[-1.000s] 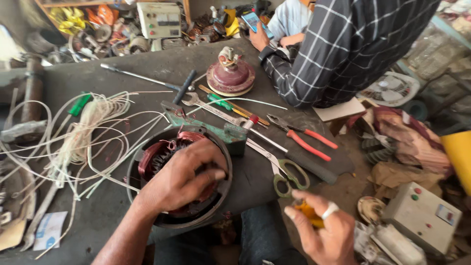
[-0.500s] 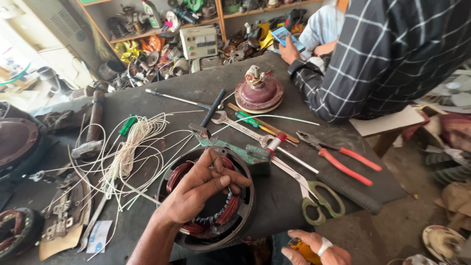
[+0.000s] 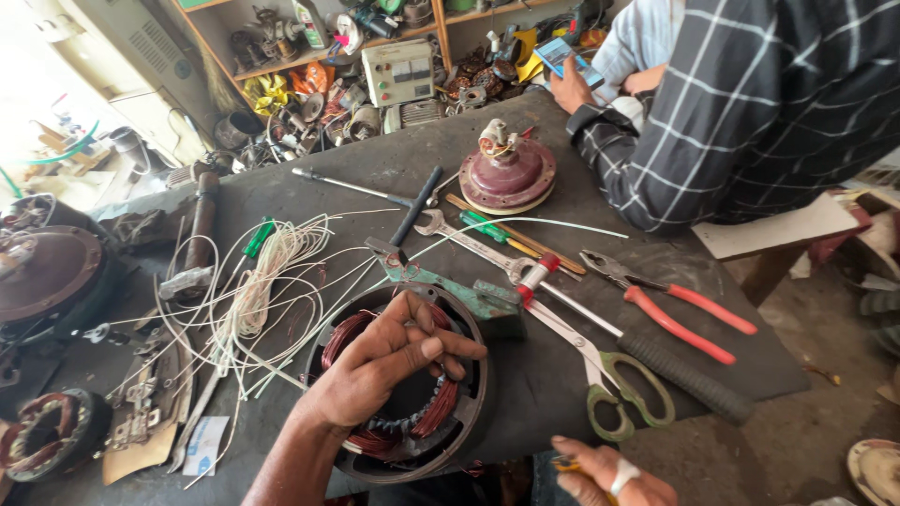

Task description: The person repairs an electrical motor stator by stripping copper wire ends, inserting them into slots, and securing them with white insulating tape. They use pliers, a knife, and tape to manipulate the wires and components on a cluttered workbench.

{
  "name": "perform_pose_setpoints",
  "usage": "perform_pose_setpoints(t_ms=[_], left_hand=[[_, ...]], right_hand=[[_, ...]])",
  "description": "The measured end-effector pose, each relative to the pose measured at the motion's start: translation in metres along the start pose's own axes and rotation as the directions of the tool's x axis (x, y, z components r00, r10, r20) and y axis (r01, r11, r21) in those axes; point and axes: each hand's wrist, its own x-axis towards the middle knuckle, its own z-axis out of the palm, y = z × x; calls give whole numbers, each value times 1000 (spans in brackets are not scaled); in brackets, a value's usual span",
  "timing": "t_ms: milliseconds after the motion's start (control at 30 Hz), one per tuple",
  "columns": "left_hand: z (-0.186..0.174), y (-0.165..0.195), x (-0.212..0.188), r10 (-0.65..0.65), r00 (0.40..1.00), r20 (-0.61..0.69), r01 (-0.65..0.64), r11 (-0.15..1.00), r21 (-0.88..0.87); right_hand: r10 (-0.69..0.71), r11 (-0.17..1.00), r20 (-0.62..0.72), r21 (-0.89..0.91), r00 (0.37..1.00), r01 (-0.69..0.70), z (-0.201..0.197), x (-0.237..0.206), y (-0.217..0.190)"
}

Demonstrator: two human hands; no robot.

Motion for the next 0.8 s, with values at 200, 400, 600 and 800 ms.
perform_pose_setpoints(t_ms=[200,400,600,800], left_hand=[[-2,-5,6,16,1000,23,-17,999,37],[1,-9,11,39,999,30,-42,993,106],[5,-13,16,74,994,75,-82,991,110],[8,-7,20,107,989,99,-130,957,261]], right_hand=[[-324,930,340,-57,883,363,-75,56,-88],[-325,936,446,29,834,350,-104,125,-199],[-79,994,534,-21,842,107,-71,170,-232],[-154,988,512,57,845,145,-51,177,-221]])
